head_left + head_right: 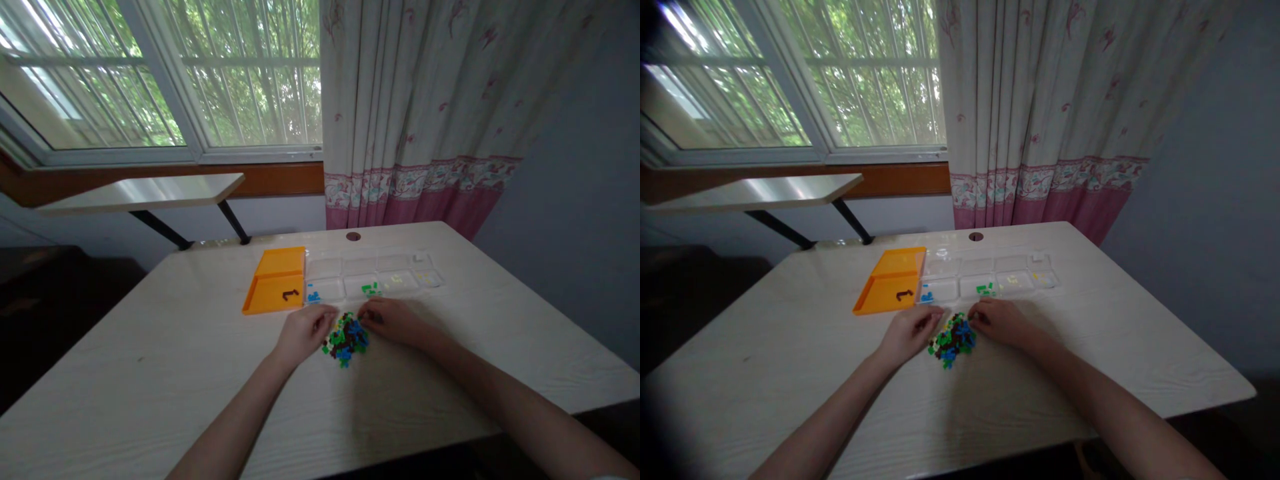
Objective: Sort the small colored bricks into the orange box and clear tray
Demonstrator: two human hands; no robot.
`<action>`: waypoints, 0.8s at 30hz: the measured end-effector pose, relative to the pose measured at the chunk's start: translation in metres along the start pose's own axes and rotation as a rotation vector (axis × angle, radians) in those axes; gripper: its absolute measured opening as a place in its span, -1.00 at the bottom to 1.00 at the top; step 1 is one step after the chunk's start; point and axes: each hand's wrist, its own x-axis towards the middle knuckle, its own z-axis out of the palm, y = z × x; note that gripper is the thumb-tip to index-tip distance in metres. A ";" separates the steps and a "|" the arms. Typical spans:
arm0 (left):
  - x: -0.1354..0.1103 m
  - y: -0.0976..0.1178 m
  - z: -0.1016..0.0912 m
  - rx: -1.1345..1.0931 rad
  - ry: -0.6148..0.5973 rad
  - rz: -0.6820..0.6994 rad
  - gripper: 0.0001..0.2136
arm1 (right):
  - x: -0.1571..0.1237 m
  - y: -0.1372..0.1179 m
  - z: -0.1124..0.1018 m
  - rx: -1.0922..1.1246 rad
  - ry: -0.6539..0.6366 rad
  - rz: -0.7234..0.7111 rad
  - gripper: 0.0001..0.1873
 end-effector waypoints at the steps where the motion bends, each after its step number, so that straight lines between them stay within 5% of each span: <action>1: -0.001 0.002 0.001 0.003 -0.032 0.035 -0.80 | 0.000 0.000 0.000 0.000 0.000 -0.002 -0.82; 15: 0.001 0.011 0.004 0.017 -0.125 0.065 -0.84 | 0.001 -0.010 0.002 0.011 0.052 -0.093 -0.81; 24: 0.002 0.014 0.007 -0.019 -0.079 0.060 -0.84 | 0.002 -0.011 0.011 0.003 0.125 -0.181 -0.84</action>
